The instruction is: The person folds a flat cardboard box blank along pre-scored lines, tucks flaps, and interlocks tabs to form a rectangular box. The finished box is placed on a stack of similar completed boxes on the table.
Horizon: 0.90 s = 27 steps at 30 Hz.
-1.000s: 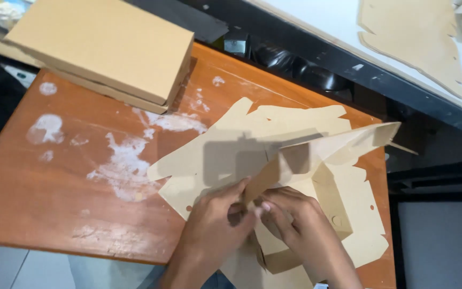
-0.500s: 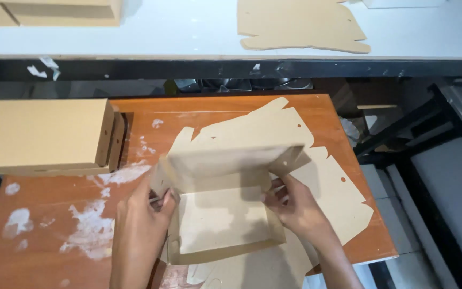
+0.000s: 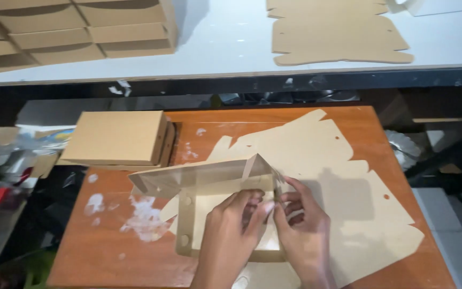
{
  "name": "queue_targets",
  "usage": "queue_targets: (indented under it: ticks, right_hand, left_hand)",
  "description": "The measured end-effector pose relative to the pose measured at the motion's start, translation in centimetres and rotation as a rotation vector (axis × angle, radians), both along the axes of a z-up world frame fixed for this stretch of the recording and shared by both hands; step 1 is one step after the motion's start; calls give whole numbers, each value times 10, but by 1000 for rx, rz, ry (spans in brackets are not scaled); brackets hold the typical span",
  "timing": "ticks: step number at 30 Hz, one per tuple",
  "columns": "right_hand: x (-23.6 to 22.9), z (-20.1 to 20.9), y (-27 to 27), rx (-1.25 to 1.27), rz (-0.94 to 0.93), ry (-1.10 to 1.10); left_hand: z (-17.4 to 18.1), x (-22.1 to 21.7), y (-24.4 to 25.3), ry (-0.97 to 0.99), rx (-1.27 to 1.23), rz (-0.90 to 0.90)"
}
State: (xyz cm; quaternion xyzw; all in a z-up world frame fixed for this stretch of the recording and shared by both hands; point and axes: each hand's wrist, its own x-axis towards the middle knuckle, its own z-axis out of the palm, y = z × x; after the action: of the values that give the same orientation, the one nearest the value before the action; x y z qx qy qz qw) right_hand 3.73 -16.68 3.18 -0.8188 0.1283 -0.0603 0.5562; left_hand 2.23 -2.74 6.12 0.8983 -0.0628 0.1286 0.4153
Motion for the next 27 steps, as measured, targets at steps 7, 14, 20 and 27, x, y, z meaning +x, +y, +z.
queue_targets:
  ticks: [7, 14, 20, 27]
  right_hand:
    - [-22, -23, 13, -5, 29, -381]
    - [-14, -18, 5, 343, 66, -100]
    - [-11, -10, 1, 583, 57, 116]
    - [-8, -26, -2, 775, 71, 53]
  left_hand:
    - [-37, 11, 7, 5, -7, 100]
    - [-12, 10, 19, 481, -574, 83]
    - [37, 2, 4, 906, -207, 354]
    - [9, -1, 7, 710, -301, 371]
